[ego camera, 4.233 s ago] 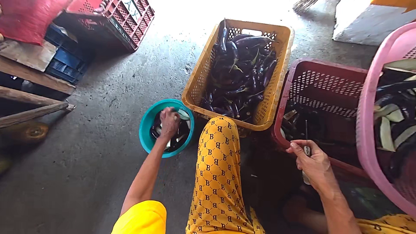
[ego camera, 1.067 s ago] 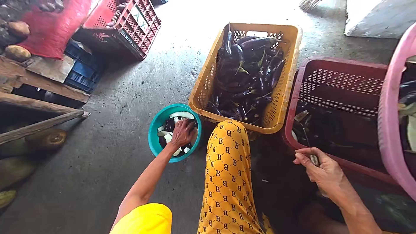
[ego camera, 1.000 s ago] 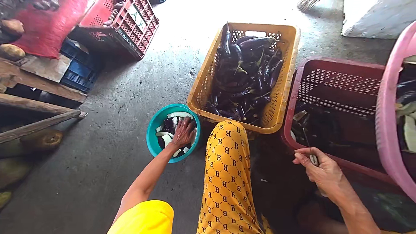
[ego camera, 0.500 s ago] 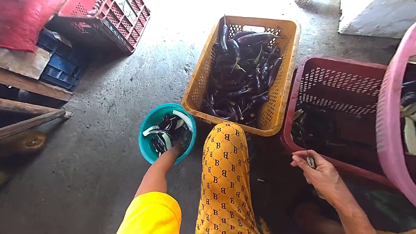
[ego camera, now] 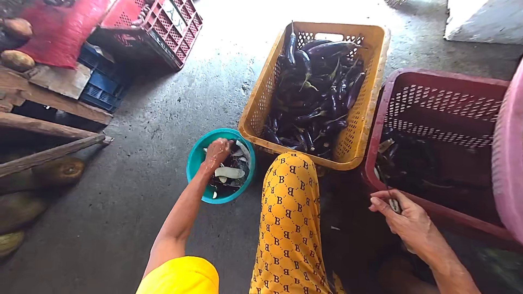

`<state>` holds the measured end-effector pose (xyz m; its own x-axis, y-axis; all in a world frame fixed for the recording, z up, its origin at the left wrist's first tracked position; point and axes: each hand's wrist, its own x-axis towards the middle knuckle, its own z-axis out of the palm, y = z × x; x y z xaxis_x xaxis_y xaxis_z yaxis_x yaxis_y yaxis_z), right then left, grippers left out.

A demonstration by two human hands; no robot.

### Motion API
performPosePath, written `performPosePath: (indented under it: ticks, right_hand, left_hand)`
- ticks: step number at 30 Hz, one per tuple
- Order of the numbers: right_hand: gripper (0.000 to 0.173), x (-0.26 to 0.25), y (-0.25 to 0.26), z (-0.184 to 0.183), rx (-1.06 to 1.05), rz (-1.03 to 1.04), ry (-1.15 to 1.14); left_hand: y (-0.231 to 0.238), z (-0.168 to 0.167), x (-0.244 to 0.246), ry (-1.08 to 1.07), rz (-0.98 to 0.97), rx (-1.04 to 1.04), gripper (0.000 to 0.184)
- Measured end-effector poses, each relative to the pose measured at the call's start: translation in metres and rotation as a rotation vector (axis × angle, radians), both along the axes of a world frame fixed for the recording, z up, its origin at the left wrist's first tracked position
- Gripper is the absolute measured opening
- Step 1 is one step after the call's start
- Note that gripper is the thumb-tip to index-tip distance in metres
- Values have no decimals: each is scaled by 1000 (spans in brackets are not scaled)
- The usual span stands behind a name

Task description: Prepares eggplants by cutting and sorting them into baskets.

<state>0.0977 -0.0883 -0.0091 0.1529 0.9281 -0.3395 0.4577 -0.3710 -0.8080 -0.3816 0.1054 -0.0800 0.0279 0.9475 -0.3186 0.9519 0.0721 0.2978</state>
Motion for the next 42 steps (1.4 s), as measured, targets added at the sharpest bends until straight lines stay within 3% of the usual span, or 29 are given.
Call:
performPosePath:
  ticks: [2, 5, 9, 14, 17, 19, 24, 26, 28, 33, 38, 40, 42]
  right_hand:
    - [22, 0, -1, 0, -6, -4, -2]
    - [21, 3, -2, -2, -15, -31, -9]
    - [22, 4, -1, -7, -53, -38, -23]
    - [20, 5, -1, -10, -75, -48, -32]
    - [18, 5, -2, -10, -85, -56, -3]
    - [18, 5, -2, -11, -82, -56, 7]
    - [20, 4, -3, -9, -41, -48, 16]
    - [19, 3, -3, -5, -21, -50, 24]
    - [18, 4, -4, -2, -3, -50, 41]
    - [18, 3, -8, 6, 17, -37, 63]
    - [19, 1, -9, 9, 21, -9, 70]
    - [19, 0, -10, 10, 25, -3, 69]
    - [19, -1, -10, 10, 26, 3, 59]
  left_hand:
    - [12, -18, -17, 134, 42, 13, 41]
    - [32, -34, -27, 188, 79, -189, 37]
    - [44, -65, -50, -100, 20, -294, 44]
    - [36, -124, -48, -237, 384, -254, 45]
    - [22, -95, -32, -335, 666, -349, 46]
    - [19, -84, -31, -395, 719, -335, 41]
    - [17, -66, -47, -654, 308, -232, 31]
    - [28, -58, -48, -838, 355, -346, 24]
    - [35, -45, -45, -875, 365, -467, 26]
    - [23, -15, -35, -624, -50, -450, 39]
    - [-28, 46, 10, -572, -112, -522, 54]
    - [-40, 46, 22, -399, -109, -399, 49]
    - [-45, 25, 27, -125, -165, -147, 44]
